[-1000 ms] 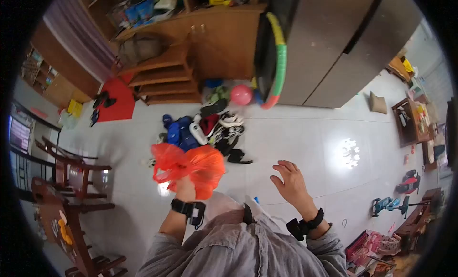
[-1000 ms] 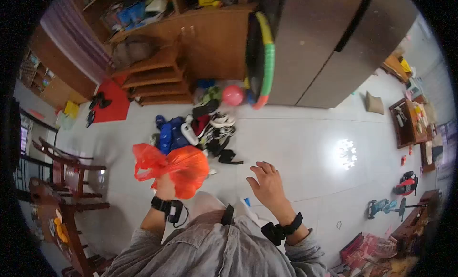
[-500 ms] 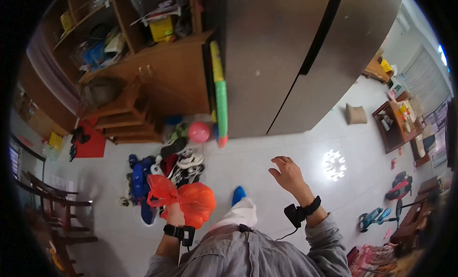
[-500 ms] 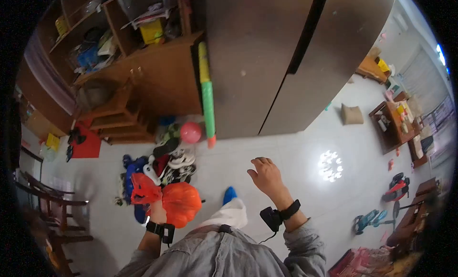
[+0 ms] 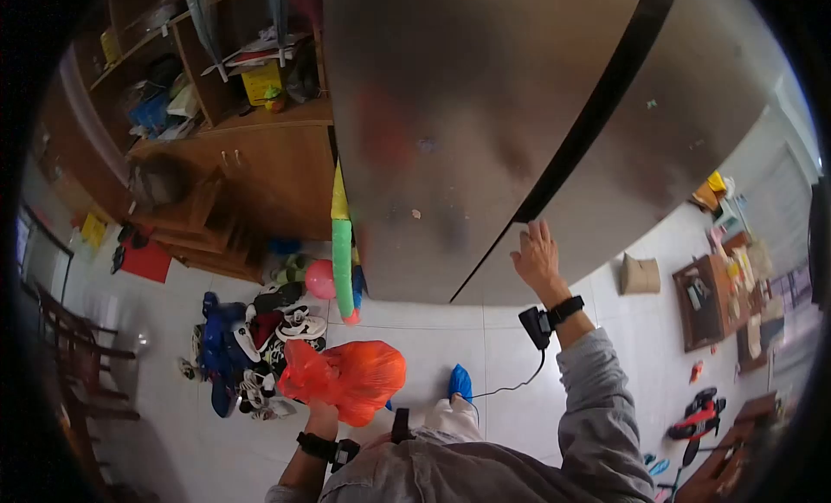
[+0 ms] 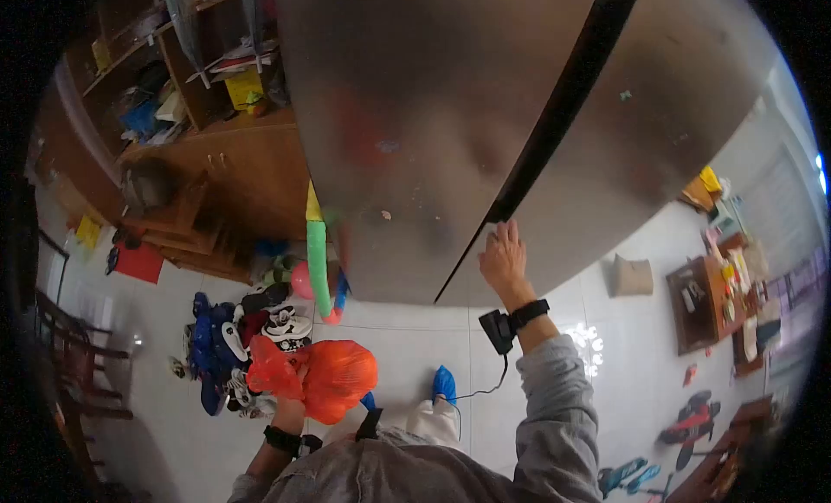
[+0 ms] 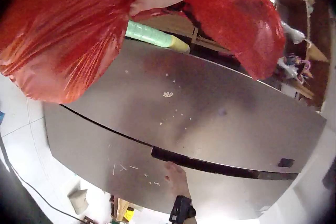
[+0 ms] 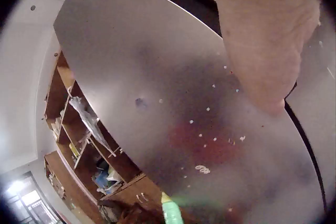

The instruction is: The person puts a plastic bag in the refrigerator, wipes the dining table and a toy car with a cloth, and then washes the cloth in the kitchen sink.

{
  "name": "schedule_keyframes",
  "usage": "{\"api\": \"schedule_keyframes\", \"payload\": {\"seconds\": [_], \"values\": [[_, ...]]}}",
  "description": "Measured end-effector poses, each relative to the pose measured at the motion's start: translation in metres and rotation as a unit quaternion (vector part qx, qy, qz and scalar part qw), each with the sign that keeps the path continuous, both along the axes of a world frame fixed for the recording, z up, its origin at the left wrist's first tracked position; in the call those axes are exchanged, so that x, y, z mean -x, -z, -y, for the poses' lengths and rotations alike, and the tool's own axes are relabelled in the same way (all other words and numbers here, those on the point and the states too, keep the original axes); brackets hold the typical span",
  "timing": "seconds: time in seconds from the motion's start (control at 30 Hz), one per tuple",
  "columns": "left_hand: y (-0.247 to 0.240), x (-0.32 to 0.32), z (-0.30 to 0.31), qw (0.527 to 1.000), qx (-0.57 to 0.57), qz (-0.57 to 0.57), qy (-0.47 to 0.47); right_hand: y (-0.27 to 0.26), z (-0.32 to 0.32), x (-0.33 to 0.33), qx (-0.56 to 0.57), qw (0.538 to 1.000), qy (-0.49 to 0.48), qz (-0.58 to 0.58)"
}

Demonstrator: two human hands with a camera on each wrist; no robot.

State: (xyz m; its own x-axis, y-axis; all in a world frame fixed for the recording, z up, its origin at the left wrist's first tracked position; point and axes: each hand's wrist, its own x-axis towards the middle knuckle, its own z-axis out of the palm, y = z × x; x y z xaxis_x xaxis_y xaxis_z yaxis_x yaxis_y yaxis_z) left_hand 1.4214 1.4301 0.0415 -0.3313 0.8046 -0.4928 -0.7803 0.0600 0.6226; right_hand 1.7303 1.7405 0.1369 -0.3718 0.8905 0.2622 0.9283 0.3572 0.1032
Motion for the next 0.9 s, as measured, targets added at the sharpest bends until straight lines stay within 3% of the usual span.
{"api": "schedule_keyframes", "payload": {"seconds": [0.03, 0.1, 0.13, 0.2, 0.23, 0.3, 0.43, 0.6, 0.7, 0.73, 0.77, 0.9], "values": [[-0.001, -0.011, 0.0, 1.0, 0.007, -0.003, -0.016, 0.002, -0.024, -0.004, 0.003, 1.0, -0.014, -0.005], [-0.005, -0.034, 0.002, 0.999, 0.023, -0.013, -0.047, 0.01, -0.069, -0.012, -0.127, 0.968, -0.014, 0.217], [-0.008, -0.043, 0.0, 0.997, 0.032, -0.02, -0.061, 0.003, -0.084, -0.01, -0.127, 0.97, -0.025, 0.204], [-0.017, -0.061, 0.004, 0.995, 0.045, -0.034, -0.083, -0.005, -0.101, -0.012, 0.08, 0.933, 0.008, 0.35], [-0.021, -0.07, 0.007, 0.993, 0.053, -0.042, -0.092, 0.004, -0.106, -0.014, 0.085, 0.937, 0.003, 0.34], [-0.027, -0.085, 0.013, 0.991, 0.066, -0.051, -0.105, 0.02, -0.108, -0.018, -0.013, 0.921, -0.011, 0.39], [-0.033, -0.11, 0.041, 0.987, 0.082, -0.062, -0.124, 0.017, -0.099, -0.019, -0.055, 0.917, -0.023, 0.394], [-0.028, -0.124, 0.069, 0.986, 0.099, -0.058, -0.125, 0.028, -0.062, -0.035, -0.024, 0.928, -0.016, 0.371], [-0.016, -0.135, 0.075, 0.989, 0.095, -0.033, -0.107, 0.033, -0.013, -0.071, -0.055, 0.973, -0.062, 0.214], [-0.014, -0.137, 0.074, 0.99, 0.094, -0.027, -0.1, 0.027, 0.006, -0.084, 0.005, 0.972, -0.066, 0.224], [-0.011, -0.139, 0.072, 0.991, 0.094, -0.021, -0.091, 0.025, 0.025, -0.101, -0.021, 0.97, -0.09, 0.224], [-0.006, -0.144, 0.062, 0.995, 0.091, -0.008, -0.046, -0.003, 0.108, -0.163, -0.013, 0.993, -0.092, 0.071]]}}
